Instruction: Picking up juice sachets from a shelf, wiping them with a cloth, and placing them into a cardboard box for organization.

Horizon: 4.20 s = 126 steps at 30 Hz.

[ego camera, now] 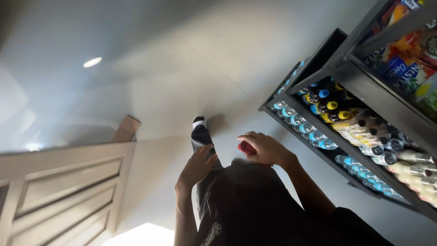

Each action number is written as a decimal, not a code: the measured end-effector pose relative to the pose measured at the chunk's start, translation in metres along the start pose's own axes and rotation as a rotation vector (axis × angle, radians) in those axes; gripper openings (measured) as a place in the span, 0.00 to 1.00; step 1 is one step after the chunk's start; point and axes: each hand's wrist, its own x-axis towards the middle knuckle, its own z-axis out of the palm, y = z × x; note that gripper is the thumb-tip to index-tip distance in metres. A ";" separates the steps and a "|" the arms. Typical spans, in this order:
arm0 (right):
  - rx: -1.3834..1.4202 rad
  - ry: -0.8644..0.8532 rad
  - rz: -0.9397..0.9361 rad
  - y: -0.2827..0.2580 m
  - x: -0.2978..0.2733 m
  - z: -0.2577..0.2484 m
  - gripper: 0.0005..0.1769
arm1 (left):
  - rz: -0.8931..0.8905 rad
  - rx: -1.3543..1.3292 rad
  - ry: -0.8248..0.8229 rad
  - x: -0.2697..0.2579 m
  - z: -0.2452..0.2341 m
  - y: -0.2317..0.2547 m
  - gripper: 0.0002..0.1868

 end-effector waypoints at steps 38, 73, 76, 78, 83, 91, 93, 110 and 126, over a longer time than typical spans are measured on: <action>0.559 1.081 0.900 0.174 0.158 -0.403 0.35 | 1.122 0.078 -0.779 0.628 -0.161 0.399 0.16; 0.521 2.140 2.090 0.110 0.194 -0.461 0.30 | 1.666 -0.313 -1.297 0.610 0.045 0.583 0.24; 0.659 2.181 2.080 0.086 0.218 -0.436 0.31 | 1.478 -0.506 -1.610 0.609 -0.006 0.555 0.23; 0.792 2.214 2.083 0.066 0.234 -0.424 0.31 | 1.359 -0.465 -1.818 0.605 -0.027 0.524 0.25; 1.018 2.182 2.178 -0.001 0.276 -0.371 0.28 | 0.251 0.031 -2.396 0.598 -0.013 0.389 0.33; 1.128 2.243 2.247 -0.131 0.342 -0.273 0.27 | 0.002 0.722 -2.835 0.493 -0.061 0.315 0.43; 1.181 2.239 2.278 -0.153 0.353 -0.252 0.26 | -0.134 0.896 -2.870 0.468 -0.065 0.290 0.47; 1.503 2.151 2.301 -0.238 0.252 -0.017 0.31 | 0.364 1.698 -2.738 0.198 0.062 0.151 0.47; 1.649 2.411 2.132 -0.303 -0.043 0.273 0.28 | 0.645 1.039 -2.666 -0.122 0.275 0.120 0.42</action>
